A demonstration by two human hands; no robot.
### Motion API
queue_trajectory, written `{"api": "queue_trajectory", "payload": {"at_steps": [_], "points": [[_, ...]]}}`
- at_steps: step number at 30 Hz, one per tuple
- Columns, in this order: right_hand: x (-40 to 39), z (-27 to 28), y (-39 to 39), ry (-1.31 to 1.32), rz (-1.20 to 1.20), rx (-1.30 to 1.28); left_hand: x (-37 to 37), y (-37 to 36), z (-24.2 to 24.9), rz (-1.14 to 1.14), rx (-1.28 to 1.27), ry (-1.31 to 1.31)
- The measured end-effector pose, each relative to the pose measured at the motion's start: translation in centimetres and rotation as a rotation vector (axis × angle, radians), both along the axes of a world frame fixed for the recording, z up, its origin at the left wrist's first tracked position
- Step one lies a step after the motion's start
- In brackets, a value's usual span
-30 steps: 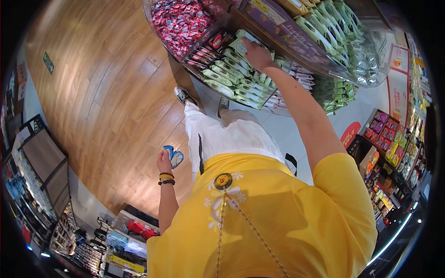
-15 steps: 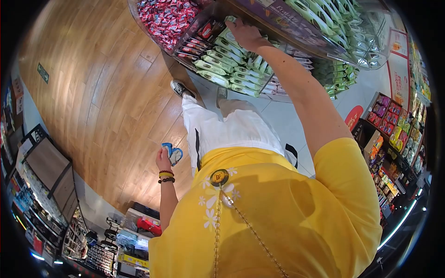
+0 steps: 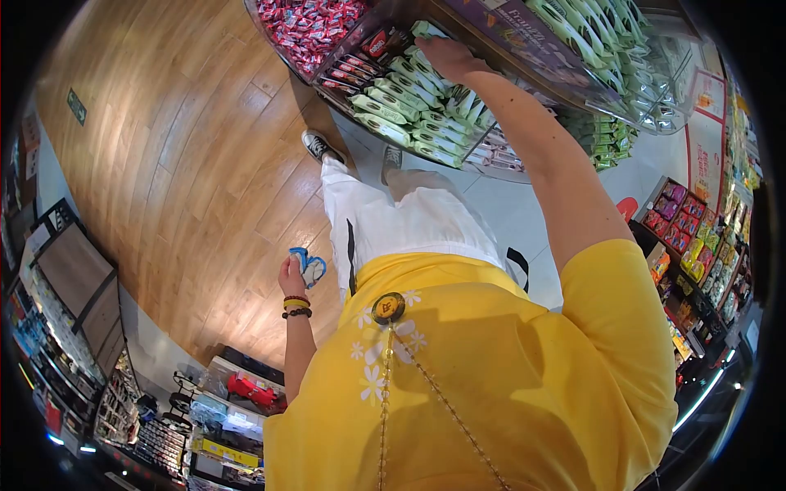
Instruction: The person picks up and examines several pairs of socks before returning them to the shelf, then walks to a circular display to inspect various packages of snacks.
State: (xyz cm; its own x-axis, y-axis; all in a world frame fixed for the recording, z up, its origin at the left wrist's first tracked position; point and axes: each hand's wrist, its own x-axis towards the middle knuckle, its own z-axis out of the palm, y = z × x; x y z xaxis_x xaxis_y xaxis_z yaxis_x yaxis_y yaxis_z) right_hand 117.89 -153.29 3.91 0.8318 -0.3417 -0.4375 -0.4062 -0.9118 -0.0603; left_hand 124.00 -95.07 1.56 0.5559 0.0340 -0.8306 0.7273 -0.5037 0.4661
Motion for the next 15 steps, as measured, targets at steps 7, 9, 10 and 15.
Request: {"api": "queue_trajectory", "payload": {"at_steps": [7,9,10,15], "points": [[-0.8,2.5,1.9,-0.158,-0.132,-0.115,0.4,0.2,-0.2,0.019,0.006,0.013],[-0.8,1.9,3.2,-0.319,-0.047,-0.049,0.6,0.3,-0.3,0.01,0.007,0.015],[-0.4,0.8,4.3,-0.413,-0.013,0.104,0.7,0.2,-0.3,0.002,0.008,0.013],[4.0,-4.8,11.1,-0.313,0.293,0.302,1.2,0.4,-0.4,-0.035,-0.009,0.01]]}}
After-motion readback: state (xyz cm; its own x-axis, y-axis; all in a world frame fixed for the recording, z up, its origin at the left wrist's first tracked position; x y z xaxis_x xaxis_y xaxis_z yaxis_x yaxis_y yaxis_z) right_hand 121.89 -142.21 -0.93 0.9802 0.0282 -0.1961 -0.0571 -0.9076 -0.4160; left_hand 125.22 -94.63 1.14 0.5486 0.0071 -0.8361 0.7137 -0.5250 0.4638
